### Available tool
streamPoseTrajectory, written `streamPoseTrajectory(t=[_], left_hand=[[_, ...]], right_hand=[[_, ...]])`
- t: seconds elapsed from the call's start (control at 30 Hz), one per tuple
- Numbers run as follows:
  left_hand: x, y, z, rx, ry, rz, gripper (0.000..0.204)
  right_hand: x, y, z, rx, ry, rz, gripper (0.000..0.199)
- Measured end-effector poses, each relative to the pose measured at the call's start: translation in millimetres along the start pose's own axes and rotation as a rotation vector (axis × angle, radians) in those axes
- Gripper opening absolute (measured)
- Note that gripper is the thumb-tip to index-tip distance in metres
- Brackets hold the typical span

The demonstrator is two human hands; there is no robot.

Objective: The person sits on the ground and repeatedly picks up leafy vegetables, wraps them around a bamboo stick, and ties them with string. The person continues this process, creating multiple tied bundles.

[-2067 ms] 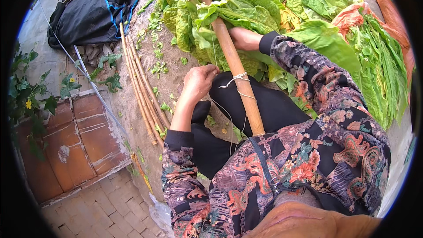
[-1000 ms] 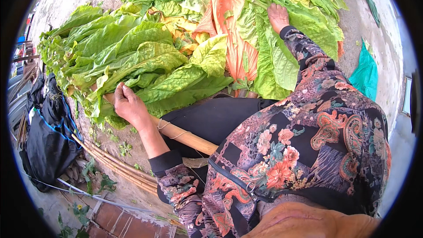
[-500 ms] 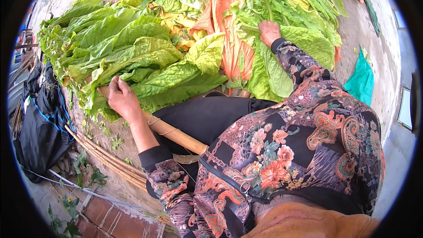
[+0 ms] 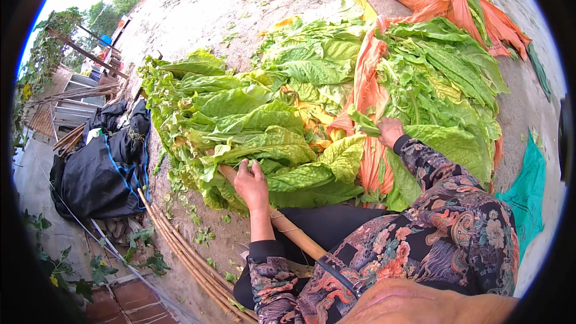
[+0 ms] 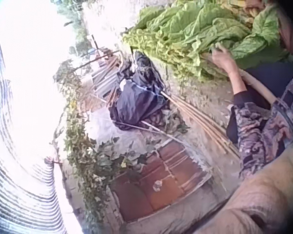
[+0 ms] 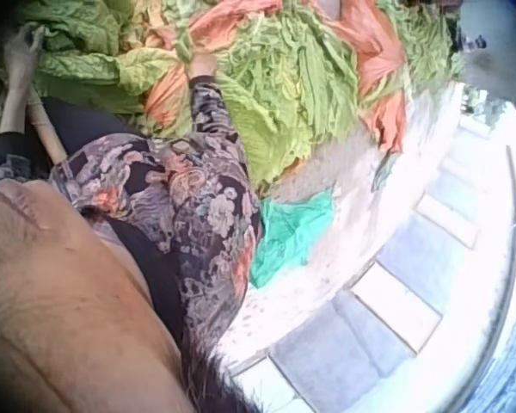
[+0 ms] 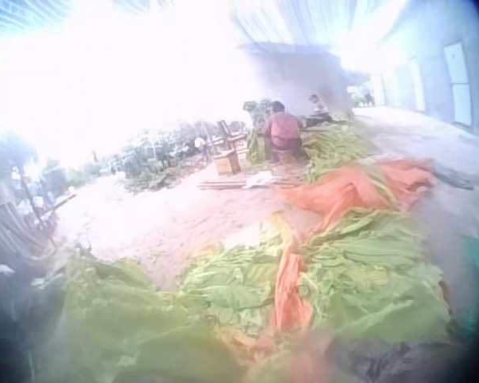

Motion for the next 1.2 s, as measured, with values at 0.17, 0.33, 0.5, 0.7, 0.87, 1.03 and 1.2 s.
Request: streamPoseTrajectory(t=[0.17,0.33,0.5,0.7,0.87,1.03,1.2], left_hand=[[12,9,-4,0.013,-0.017,0.099,0.053],[15,11,-10,0.004,0.086,0.324,0.047],[19,8,-4,0.101,0.021,0.557,0.03],[-6,-12,26,0.23,-0.031,0.29,0.034],[-120,-39,50,0.196,0.555,0.186,0.012],[47,-107,-45,0.029,-0.02,0.009,0.016],[184,-1,-14,0.196,-0.17,-0.162,0.016]], right_hand=[[180,-110,-17,-0.214,-0.495,-0.407,0.019],[301,-116,-19,-0.085,-0.706,-0.429,0.032],[338,-69,-14,0.565,-0.599,-0.985,0.037],[283,-111,-57,0.262,-0.55,-0.854,0.031],[363,-159,-63,-0.074,-0.931,-0.483,0.016],[384,-150,-45,-0.154,-0.983,-0.638,0.015],[368,-87,-78,0.037,-0.558,-1.193,0.035]])
Point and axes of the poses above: each hand's wrist, its own z-axis away from the middle knuckle, its own y-axis out of the palm, x = y × z, the point moved 8 cm from there along -z, towards the middle knuckle, and after that the axes turned 3 degrees about y, right-handed, at the moved point
